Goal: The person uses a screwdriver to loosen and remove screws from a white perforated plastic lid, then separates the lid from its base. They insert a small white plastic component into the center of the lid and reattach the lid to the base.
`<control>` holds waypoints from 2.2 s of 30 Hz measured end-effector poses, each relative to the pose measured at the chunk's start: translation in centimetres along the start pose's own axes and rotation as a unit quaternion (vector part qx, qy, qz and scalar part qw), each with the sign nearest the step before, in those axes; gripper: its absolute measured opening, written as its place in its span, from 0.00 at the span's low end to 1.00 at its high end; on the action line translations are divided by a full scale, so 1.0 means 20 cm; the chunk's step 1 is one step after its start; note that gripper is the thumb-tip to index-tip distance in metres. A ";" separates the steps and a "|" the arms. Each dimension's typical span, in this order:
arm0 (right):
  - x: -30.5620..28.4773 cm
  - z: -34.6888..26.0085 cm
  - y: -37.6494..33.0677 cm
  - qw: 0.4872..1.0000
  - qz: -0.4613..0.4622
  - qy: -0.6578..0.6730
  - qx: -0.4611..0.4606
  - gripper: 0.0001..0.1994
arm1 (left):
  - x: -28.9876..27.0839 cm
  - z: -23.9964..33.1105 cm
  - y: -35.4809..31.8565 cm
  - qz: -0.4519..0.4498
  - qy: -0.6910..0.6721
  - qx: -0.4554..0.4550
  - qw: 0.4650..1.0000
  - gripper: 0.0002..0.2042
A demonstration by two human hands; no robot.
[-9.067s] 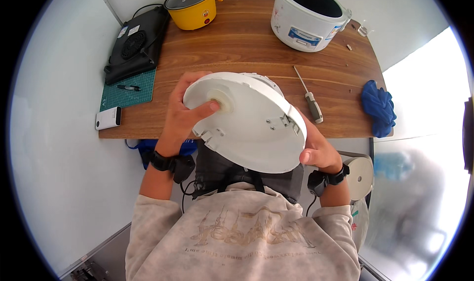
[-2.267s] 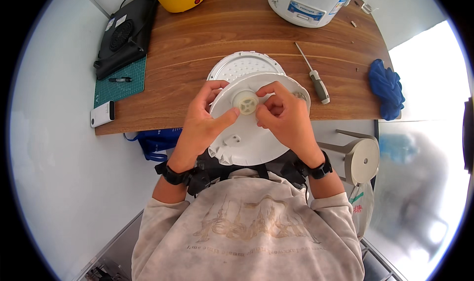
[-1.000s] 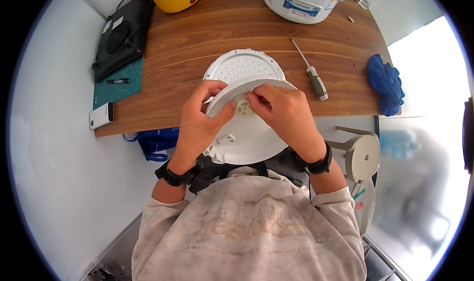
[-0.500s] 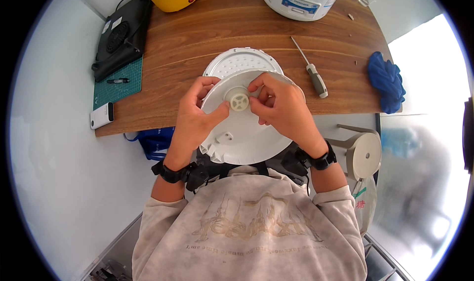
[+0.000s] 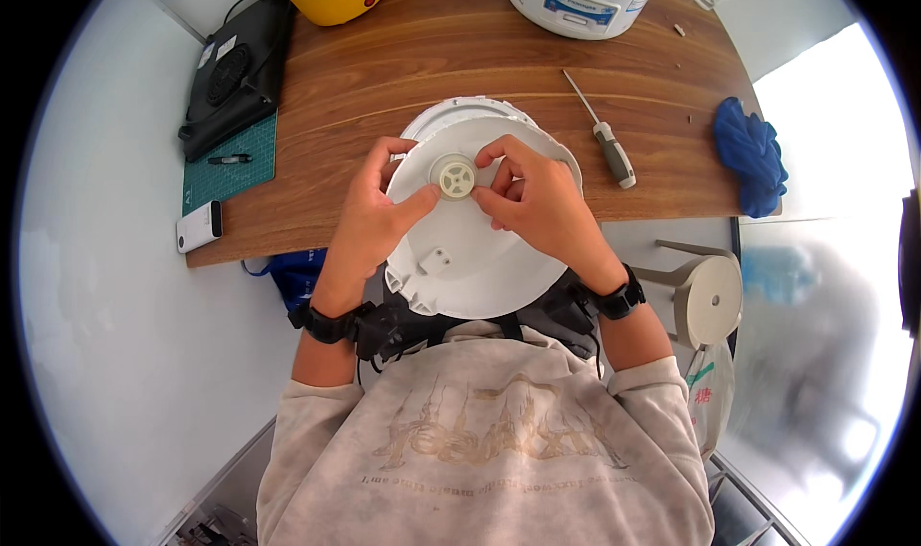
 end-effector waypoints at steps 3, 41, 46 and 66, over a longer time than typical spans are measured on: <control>0.00 -0.01 0.00 1.000 -0.003 -0.012 0.009 0.12 | 0.00 0.01 0.01 -0.008 0.022 -0.004 1.000 0.22; 0.07 0.02 -0.17 0.997 0.014 0.068 0.020 0.17 | -0.55 -0.13 -0.43 -0.009 -0.154 0.083 0.985 0.51; 0.09 0.02 -0.13 0.998 0.025 0.016 -0.056 0.20 | -0.71 -0.34 -0.55 0.057 -0.229 0.005 0.972 0.38; -0.08 0.12 -0.11 0.992 0.096 0.063 -0.056 0.20 | -0.74 -0.37 -0.71 0.169 0.317 0.078 0.930 0.24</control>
Point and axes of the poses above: each hand's wrist, its own y-axis towards the middle knuckle, its own x-axis out of the palm, z = x × y, the point moved 1 cm from there along y, towards the middle knuckle
